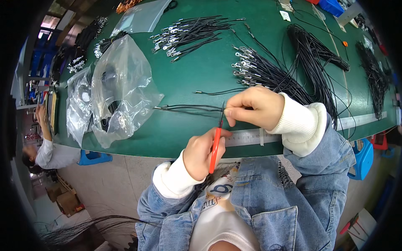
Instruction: The person measures black wires against a ruler on a workbench, trims them with scissors, and aligns the wire ends by hand.
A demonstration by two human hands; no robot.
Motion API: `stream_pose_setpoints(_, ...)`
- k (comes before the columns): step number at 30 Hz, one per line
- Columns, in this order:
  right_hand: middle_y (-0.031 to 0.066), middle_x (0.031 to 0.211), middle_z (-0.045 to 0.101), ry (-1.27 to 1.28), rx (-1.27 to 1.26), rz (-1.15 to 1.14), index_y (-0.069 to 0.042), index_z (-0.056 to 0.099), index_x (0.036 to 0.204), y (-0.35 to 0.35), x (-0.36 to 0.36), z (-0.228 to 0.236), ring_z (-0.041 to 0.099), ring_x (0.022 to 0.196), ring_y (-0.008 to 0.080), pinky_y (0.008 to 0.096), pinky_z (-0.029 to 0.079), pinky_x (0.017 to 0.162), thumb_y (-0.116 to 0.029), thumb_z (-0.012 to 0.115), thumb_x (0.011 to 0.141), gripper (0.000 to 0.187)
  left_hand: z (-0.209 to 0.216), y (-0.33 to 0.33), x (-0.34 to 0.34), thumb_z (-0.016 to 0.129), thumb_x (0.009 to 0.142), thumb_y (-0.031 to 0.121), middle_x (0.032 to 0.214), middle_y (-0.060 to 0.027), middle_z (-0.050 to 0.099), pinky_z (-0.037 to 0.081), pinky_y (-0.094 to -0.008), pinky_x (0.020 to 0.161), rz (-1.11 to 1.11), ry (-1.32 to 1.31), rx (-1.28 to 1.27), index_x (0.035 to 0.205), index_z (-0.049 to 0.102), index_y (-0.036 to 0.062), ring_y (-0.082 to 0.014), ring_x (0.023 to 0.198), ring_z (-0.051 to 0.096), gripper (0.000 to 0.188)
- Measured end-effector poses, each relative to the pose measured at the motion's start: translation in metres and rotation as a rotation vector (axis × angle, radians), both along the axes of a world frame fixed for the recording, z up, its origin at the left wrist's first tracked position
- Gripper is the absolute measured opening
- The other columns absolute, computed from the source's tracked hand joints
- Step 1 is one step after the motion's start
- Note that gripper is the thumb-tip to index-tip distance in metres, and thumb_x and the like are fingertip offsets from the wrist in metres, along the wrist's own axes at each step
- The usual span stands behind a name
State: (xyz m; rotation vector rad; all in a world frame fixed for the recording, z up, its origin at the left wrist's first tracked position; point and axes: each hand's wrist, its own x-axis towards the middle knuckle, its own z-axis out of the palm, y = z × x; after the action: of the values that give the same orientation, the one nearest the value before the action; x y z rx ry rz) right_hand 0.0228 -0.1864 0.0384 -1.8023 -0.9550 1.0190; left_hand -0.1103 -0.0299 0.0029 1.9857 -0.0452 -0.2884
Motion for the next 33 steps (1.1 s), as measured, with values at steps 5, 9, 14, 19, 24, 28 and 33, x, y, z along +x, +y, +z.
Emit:
stream_pose_setpoints(5, 0.0046, 0.065, 0.055, 0.026, -0.043, 0.050, 0.001, 0.058, 0.071, 0.010, 0.019, -0.003, 0.047, 0.062, 0.0104, 0.0243, 0.038, 0.060, -0.018, 0.046, 0.087, 0.028, -0.003, 0.009, 0.015, 0.040, 0.086, 0.011, 0.050, -0.0047, 0.047, 0.039, -0.0263, 0.042, 0.014, 0.047, -0.173, 0.098, 0.053, -0.0043, -0.0124, 0.040, 0.048, 0.023)
stream_pose_setpoints(9, 0.0031, 0.064, 0.054, 0.050, -0.087, 0.063, 0.000, 0.058, 0.072, 0.014, 0.025, -0.009, 0.045, 0.060, 0.0095, 0.0238, 0.037, 0.058, -0.021, 0.045, 0.088, 0.030, 0.001, 0.012, 0.021, 0.039, 0.086, 0.013, 0.049, -0.0029, 0.047, 0.037, -0.0241, 0.039, 0.009, 0.202, -0.281, 0.097, 0.052, -0.0068, -0.0103, 0.038, 0.046, 0.026)
stream_pose_setpoints(14, 0.0018, 0.063, 0.052, 0.071, -0.160, 0.087, -0.001, 0.059, 0.072, 0.019, 0.027, -0.010, 0.043, 0.059, 0.0085, 0.0238, 0.035, 0.056, -0.022, 0.046, 0.088, 0.029, 0.004, 0.016, 0.022, 0.039, 0.087, 0.017, 0.049, -0.0023, 0.048, 0.036, -0.0232, 0.039, 0.018, 0.399, -0.420, 0.098, 0.052, -0.0074, -0.0099, 0.037, 0.045, 0.030)
stream_pose_setpoints(19, 0.0021, 0.060, 0.049, 0.054, -0.141, 0.082, -0.001, 0.059, 0.072, 0.017, 0.023, -0.006, 0.041, 0.058, 0.0088, 0.0232, 0.035, 0.055, -0.022, 0.046, 0.088, 0.029, 0.010, 0.025, 0.011, 0.052, 0.084, 0.014, 0.049, -0.0011, 0.049, 0.037, -0.0226, 0.041, 0.043, 0.291, -0.352, 0.094, 0.056, -0.0036, -0.0077, 0.038, 0.044, 0.020)
stream_pose_setpoints(24, 0.0055, 0.060, 0.056, 0.000, -0.046, 0.153, -0.003, 0.059, 0.072, -0.007, 0.009, 0.008, 0.051, 0.051, 0.0157, 0.0264, 0.039, 0.049, -0.016, 0.047, 0.086, 0.023, 0.022, 0.075, -0.010, 0.068, 0.068, -0.002, 0.058, -0.0045, 0.053, 0.038, -0.0183, 0.048, 0.235, -0.076, 0.220, 0.081, 0.055, -0.0044, -0.0026, 0.050, 0.042, 0.019)
stream_pose_setpoints(28, 0.0059, 0.061, 0.060, -0.122, -0.037, 0.156, -0.006, 0.061, 0.072, -0.031, -0.013, -0.003, 0.058, 0.055, 0.0221, 0.0299, 0.045, 0.052, -0.015, 0.045, 0.083, 0.022, 0.006, 0.091, -0.001, 0.069, 0.066, 0.000, 0.056, -0.0032, 0.049, 0.037, -0.0185, 0.049, 0.122, -0.121, 0.422, 0.090, 0.054, -0.0033, -0.0034, 0.050, 0.040, 0.028)
stream_pose_setpoints(33, 0.0054, 0.063, 0.061, -0.273, 0.007, 0.139, -0.006, 0.060, 0.071, -0.048, -0.024, -0.007, 0.059, 0.057, 0.0224, 0.0299, 0.046, 0.054, -0.014, 0.048, 0.082, 0.018, -0.006, 0.088, 0.032, 0.065, 0.068, 0.011, 0.067, -0.0177, 0.058, 0.045, -0.0407, 0.055, 0.107, -0.023, 0.552, 0.095, 0.054, 0.0034, -0.0363, 0.062, 0.057, 0.030)
